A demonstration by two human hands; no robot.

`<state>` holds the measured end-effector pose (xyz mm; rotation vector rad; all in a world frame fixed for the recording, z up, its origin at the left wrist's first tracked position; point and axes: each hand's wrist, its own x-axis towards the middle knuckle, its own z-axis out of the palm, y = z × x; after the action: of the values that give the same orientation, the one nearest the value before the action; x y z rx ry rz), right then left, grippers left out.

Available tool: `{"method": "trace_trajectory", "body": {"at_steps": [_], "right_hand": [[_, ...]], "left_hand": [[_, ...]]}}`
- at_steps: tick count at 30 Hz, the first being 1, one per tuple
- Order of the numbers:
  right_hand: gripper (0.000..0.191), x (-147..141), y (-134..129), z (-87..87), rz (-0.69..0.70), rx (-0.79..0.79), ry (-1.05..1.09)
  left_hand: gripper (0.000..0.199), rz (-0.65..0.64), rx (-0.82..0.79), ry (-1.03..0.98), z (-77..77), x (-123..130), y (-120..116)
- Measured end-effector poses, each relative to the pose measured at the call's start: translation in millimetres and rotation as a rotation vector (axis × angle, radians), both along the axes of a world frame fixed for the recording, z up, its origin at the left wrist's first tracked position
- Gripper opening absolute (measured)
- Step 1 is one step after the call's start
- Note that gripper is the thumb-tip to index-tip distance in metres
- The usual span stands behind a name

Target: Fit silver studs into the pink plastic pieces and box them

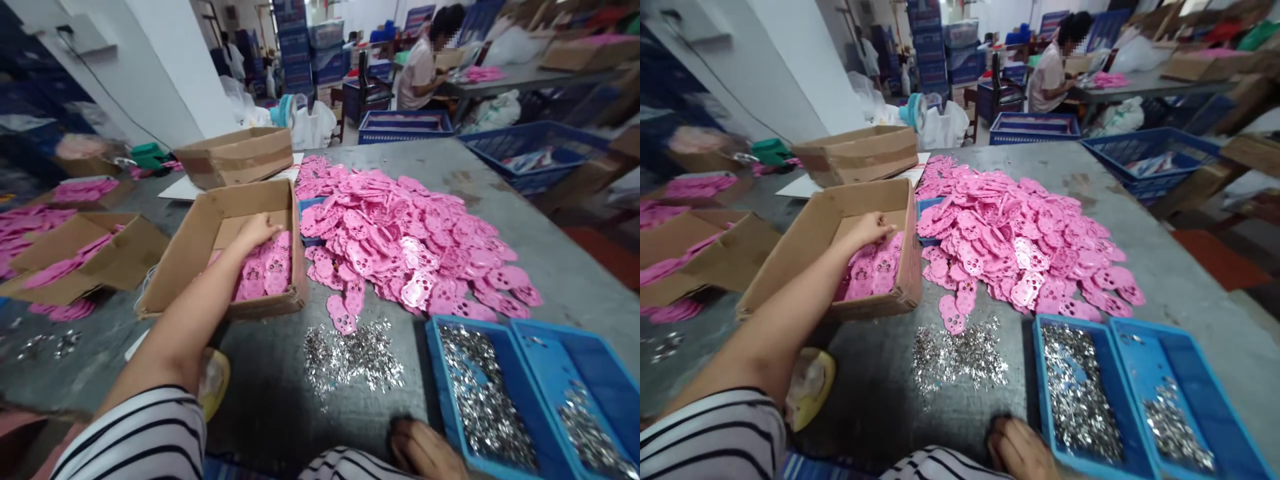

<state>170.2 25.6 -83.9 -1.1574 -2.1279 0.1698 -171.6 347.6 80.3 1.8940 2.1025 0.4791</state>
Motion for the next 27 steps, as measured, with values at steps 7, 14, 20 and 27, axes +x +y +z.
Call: {"method": "trace_trajectory", "body": {"at_steps": [7,14,20,27], "right_hand": [[0.018,-1.2,6.0,19.9,0.104,0.072,-0.03],[0.022,-3.6,2.2,26.3,0.092,0.098,0.006],[0.023,0.1,0.9,21.4,0.129,0.078,0.037],[0.019,5.7,2.4,11.5,0.129,-0.067,0.235]], "left_hand": [[0.011,-0.074,0.373,-0.047,58.3,59.1,-61.5],[0.043,-0.285,-0.128,0.261,-3.0,154.8,-149.1],[0.044,-0.054,-0.181,0.228,-59.3,166.6,-140.1],[0.014,0.021,-0.136,0.078,-74.0,181.3,-130.4]]}}
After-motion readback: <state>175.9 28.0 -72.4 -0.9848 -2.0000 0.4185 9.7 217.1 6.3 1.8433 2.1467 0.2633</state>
